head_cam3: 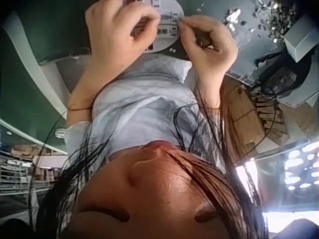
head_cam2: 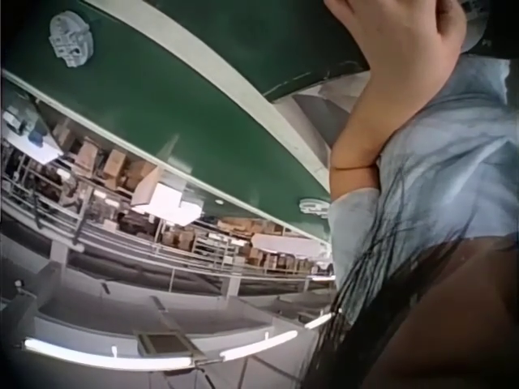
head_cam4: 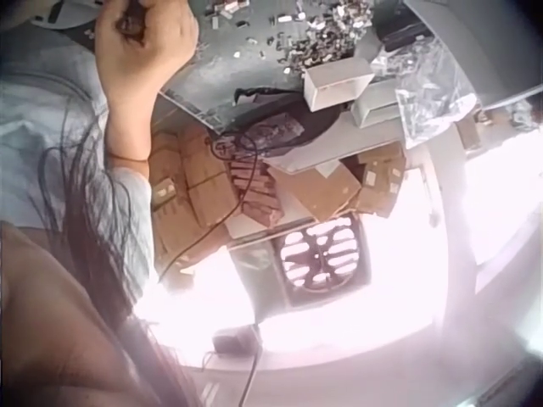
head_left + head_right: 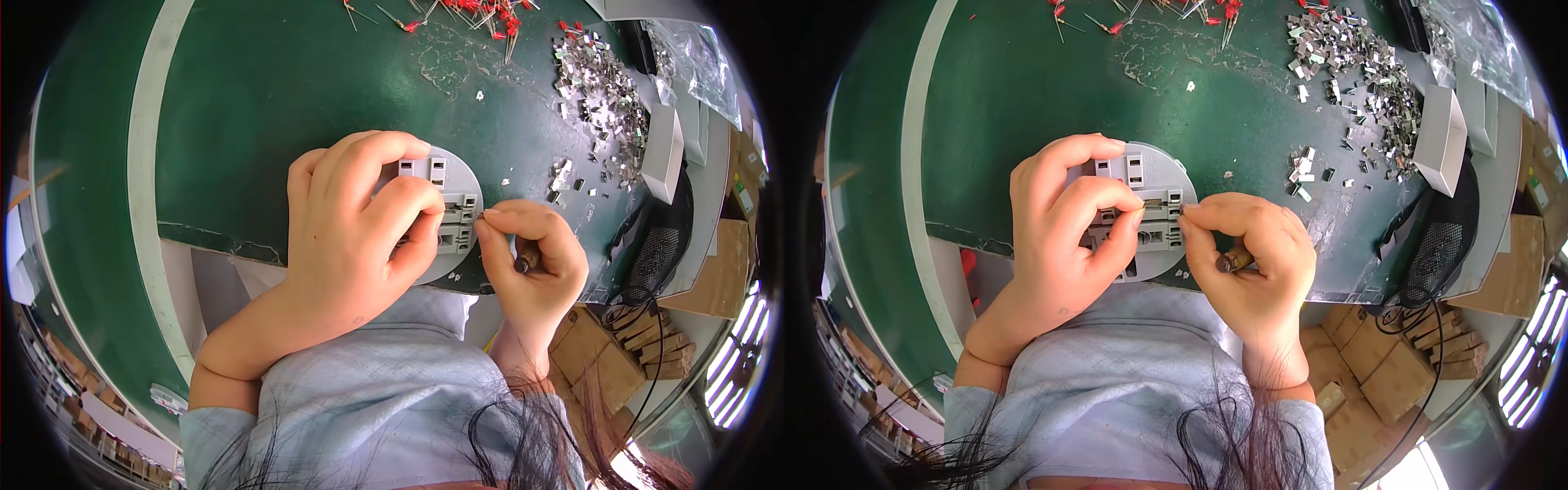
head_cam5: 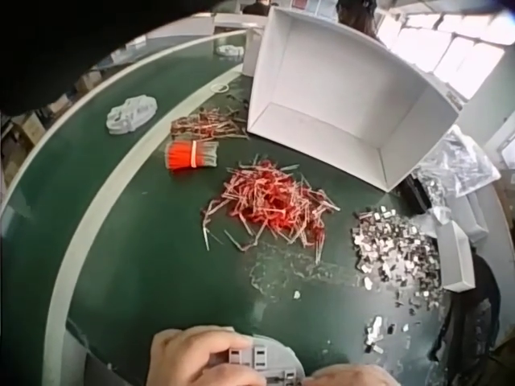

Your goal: Assembling small metal contacts and wires onto a circular circuit board at a manufacturing workstation.

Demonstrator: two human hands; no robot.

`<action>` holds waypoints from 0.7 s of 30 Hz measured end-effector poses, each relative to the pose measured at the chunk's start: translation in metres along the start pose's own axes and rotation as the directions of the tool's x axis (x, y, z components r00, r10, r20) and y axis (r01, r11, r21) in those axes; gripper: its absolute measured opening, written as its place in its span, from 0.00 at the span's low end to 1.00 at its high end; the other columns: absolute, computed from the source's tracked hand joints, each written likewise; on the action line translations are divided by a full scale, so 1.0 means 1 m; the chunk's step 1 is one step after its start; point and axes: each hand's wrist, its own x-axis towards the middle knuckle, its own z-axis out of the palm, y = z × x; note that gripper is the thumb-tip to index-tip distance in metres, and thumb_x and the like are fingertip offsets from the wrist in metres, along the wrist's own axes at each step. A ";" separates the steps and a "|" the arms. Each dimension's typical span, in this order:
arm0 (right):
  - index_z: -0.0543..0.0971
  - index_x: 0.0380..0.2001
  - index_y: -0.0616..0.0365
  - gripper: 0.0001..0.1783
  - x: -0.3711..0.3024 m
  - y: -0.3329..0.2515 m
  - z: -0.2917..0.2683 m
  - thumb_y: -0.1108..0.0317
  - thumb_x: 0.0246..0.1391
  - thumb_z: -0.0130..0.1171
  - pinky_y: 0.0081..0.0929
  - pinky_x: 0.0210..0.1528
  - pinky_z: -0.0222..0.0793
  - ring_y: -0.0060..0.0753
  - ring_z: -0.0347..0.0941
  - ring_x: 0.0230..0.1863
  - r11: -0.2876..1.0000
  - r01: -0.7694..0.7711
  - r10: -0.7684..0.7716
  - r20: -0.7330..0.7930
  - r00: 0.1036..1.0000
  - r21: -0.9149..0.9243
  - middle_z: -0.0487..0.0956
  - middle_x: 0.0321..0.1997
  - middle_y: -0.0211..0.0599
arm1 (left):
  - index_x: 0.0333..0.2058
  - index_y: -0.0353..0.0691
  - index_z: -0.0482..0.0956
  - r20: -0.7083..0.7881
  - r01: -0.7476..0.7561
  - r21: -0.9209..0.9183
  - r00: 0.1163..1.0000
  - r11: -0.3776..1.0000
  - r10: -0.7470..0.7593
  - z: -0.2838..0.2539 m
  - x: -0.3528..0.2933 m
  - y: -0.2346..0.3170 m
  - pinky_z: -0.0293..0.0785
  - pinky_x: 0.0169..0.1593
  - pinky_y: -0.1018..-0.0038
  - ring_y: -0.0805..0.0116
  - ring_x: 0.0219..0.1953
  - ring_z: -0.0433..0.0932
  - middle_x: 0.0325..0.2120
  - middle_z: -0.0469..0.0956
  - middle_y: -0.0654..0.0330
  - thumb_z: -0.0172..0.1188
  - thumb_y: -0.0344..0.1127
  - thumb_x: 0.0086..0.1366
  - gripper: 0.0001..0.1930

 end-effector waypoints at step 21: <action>0.82 0.31 0.54 0.13 -0.003 0.000 0.000 0.80 0.42 0.74 0.28 0.35 0.72 0.31 0.80 0.30 0.995 0.086 -0.086 0.015 0.996 -0.058 0.84 0.34 0.31 | 0.31 0.47 0.80 -0.015 -0.008 0.025 1.000 1.000 0.008 0.001 -0.001 -0.002 0.65 0.52 0.65 0.59 0.50 0.71 0.53 0.75 0.60 0.69 0.26 0.50 0.10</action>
